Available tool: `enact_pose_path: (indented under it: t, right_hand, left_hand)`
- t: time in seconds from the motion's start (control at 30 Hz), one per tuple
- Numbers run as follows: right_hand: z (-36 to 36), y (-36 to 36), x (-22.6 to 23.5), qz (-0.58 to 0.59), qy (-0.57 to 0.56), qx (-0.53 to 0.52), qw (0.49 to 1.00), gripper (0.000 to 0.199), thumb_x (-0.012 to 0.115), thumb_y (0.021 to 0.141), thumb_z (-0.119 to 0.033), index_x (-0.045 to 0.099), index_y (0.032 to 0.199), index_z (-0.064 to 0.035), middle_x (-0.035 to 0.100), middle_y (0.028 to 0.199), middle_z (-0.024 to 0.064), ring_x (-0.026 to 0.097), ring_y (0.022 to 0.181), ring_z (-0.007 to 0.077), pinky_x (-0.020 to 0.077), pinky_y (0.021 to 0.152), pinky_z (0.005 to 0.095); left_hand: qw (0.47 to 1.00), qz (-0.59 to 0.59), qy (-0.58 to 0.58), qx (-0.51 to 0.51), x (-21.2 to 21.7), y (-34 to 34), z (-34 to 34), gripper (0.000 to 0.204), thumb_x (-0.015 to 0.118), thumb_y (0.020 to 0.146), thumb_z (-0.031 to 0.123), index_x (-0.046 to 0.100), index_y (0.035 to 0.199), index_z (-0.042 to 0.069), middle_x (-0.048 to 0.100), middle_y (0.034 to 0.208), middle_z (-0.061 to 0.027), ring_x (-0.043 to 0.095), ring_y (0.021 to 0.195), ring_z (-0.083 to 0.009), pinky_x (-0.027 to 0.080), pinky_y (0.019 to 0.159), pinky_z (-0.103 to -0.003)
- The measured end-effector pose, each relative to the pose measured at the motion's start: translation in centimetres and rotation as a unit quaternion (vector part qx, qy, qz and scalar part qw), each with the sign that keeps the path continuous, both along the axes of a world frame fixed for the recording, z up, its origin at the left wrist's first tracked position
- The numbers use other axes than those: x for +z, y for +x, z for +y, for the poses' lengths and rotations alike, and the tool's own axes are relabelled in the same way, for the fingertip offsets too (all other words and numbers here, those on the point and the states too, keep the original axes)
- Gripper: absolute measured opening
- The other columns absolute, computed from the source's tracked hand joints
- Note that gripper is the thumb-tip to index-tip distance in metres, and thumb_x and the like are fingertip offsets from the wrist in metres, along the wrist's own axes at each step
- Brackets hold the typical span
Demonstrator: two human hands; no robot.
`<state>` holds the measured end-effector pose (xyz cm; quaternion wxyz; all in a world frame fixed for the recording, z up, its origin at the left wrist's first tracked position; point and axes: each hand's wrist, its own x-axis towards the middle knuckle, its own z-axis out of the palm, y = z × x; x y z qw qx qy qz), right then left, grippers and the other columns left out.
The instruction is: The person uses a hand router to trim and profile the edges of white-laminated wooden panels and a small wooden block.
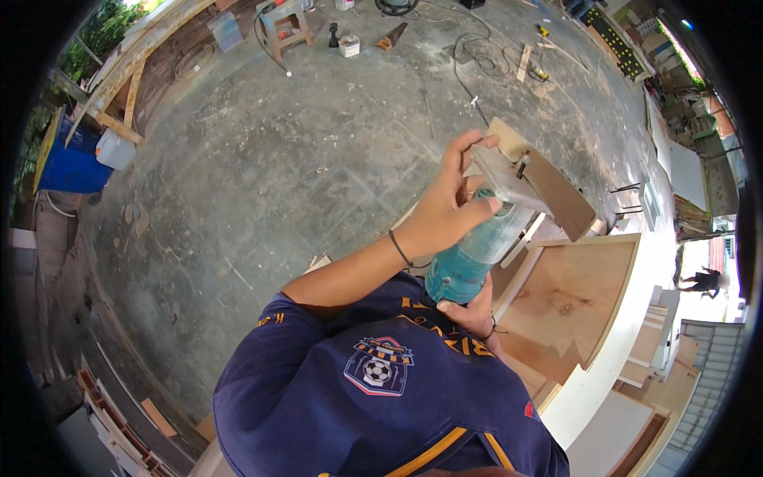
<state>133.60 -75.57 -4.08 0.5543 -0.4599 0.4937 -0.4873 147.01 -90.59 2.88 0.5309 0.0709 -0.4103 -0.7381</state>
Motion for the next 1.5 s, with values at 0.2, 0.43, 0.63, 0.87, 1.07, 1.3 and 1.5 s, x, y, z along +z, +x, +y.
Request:
enact_pose_path:
  t: [0.2,0.43,0.63,0.87,1.07,1.3,1.5]
  right_hand:
    - [-0.4,0.4,0.2,-0.005,-0.014,-0.010,1.000,0.097,0.088,0.063,-0.019,0.032,0.138,0.0010,0.055,0.124,0.0119,0.056,0.114,0.0210,0.0444,0.100,0.0365]
    - [-0.7,0.3,0.9,0.045,-0.042,-0.011,0.998,0.093,0.088,0.065,-0.019,0.034,0.137,0.0006,0.056,0.124,0.0124,0.058,0.111,0.0213,0.0476,0.097,0.0364]
    - [-0.6,0.4,1.2,0.025,-0.034,-0.011,0.999,0.091,0.088,0.064,-0.017,0.035,0.136,0.0001,0.057,0.121,0.0111,0.059,0.109,0.0204,0.0478,0.095,0.0353]
    - [-0.8,0.5,1.8,0.018,-0.035,-0.012,0.999,0.090,0.087,0.064,-0.014,0.036,0.136,-0.0001,0.057,0.121,0.0114,0.059,0.109,0.0204,0.0474,0.096,0.0355]
    - [-0.9,0.3,1.9,0.034,-0.040,0.000,0.999,0.089,0.087,0.064,-0.013,0.035,0.136,0.0004,0.057,0.122,0.0121,0.059,0.109,0.0210,0.0473,0.096,0.0358]
    - [-0.7,0.3,1.6,0.038,-0.043,-0.002,0.998,0.089,0.086,0.064,-0.013,0.036,0.136,-0.0001,0.057,0.121,0.0117,0.059,0.108,0.0208,0.0476,0.095,0.0357]
    - [-0.5,0.3,1.0,0.027,-0.045,-0.006,0.999,0.089,0.087,0.064,-0.015,0.036,0.136,-0.0004,0.057,0.120,0.0111,0.059,0.108,0.0201,0.0482,0.094,0.0352]
  left_hand:
    - [0.984,-0.093,0.116,-0.098,0.0,0.6,-0.4,0.070,0.068,0.086,0.009,0.029,0.143,0.000,0.058,0.127,-0.0101,0.059,0.113,-0.0171,0.047,0.094,-0.030]
    - [0.962,-0.083,0.138,-0.223,1.0,0.9,-1.2,0.041,0.067,0.085,0.012,0.057,0.123,0.001,0.065,0.114,-0.0072,0.063,0.104,-0.0171,0.049,0.091,-0.032]
    - [0.967,-0.090,0.123,-0.204,1.2,1.1,-1.0,0.040,0.064,0.086,0.006,0.056,0.124,0.000,0.065,0.115,-0.0077,0.063,0.104,-0.0178,0.050,0.091,-0.033]
    - [0.965,-0.073,0.124,-0.218,1.2,1.5,-1.1,0.043,0.066,0.086,0.006,0.055,0.127,0.001,0.064,0.118,-0.0083,0.062,0.108,-0.0184,0.049,0.095,-0.034]
    - [0.962,-0.060,0.123,-0.235,1.3,1.8,-1.3,0.047,0.067,0.086,0.006,0.053,0.130,0.002,0.064,0.119,-0.0077,0.062,0.109,-0.0184,0.049,0.096,-0.034]
    - [0.952,-0.041,0.144,-0.266,1.0,2.0,-1.8,0.049,0.068,0.084,0.006,0.052,0.130,0.003,0.063,0.120,-0.0074,0.061,0.109,-0.0185,0.049,0.096,-0.035]
    - [0.949,-0.047,0.156,-0.269,0.7,1.9,-2.0,0.048,0.068,0.084,0.005,0.053,0.130,0.002,0.063,0.120,-0.0077,0.062,0.109,-0.0191,0.050,0.097,-0.036]
